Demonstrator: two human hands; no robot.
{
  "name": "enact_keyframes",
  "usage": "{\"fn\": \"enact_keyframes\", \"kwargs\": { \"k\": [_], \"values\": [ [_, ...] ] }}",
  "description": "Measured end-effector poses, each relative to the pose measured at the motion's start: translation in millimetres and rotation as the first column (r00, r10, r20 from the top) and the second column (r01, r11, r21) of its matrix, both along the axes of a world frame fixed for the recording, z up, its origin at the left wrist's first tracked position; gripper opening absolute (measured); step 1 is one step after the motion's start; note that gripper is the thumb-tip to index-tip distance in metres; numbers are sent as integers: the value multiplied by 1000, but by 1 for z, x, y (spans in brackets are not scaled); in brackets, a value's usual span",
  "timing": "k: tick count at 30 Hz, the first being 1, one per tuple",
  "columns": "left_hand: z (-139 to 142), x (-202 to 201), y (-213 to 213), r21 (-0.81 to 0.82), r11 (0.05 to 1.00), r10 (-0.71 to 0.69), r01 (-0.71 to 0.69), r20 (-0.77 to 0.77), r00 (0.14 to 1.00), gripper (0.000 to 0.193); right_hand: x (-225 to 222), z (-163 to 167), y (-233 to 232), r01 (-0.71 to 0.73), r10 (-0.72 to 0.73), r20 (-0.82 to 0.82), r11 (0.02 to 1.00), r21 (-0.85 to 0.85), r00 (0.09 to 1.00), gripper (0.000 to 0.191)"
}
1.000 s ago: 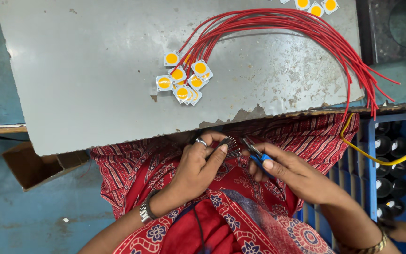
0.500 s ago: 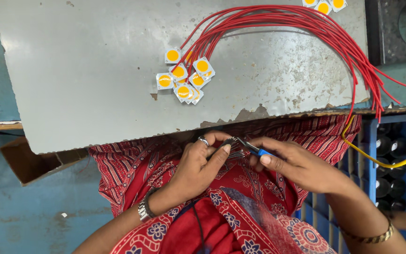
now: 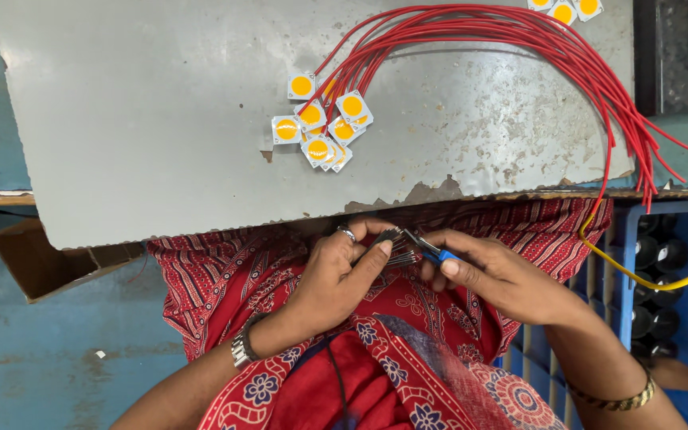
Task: The person strips the ends of red and black wires with pliers, dips the stripped ends into a small container of flux or paste, then uses a soldering iron to solder the wire ends onto the contact pads of small square LED COB chips on the workbench, working on one LED at a time.
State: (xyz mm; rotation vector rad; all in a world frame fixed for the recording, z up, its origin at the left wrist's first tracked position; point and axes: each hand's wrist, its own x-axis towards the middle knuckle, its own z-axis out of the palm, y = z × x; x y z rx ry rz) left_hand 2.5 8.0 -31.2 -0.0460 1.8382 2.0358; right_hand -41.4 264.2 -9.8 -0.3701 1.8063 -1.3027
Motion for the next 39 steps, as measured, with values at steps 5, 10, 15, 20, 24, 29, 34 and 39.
{"fn": "enact_keyframes", "kwargs": {
  "k": [5,10,15,20,24,29,34,39],
  "values": [
    [0,-1,-2,-15,1000,-9,9,8,1000,27,1,-1,-2,10,-10,3,1000,-5,1000,43],
    [-1,1,-1,8,1000,-6,6,29,1000,26,3,-2,-2,-10,10,-29,1000,-1,1000,43],
    [-2,2,1,62,998,-2,-1,54,999,25,3,-2,0,-10,11,-16,999,34,1000,42],
    [-3,1,0,21,1000,-11,10,52,999,26,2,-4,0,-29,30,-50,1000,6,998,42],
    [-3,2,1,38,999,-8,6,54,999,25,3,-4,1,-36,37,-66,999,12,997,43],
    [-4,1,1,20,1000,-15,14,55,998,26,2,-3,1,-52,52,-110,999,1,993,44],
    [-4,1,1,73,997,-22,17,76,997,26,2,-2,0,-35,39,-89,999,42,995,45],
    [-3,0,-1,91,995,-35,28,78,996,25,3,-3,-1,2,0,-19,996,92,1000,46]
  ]
}}
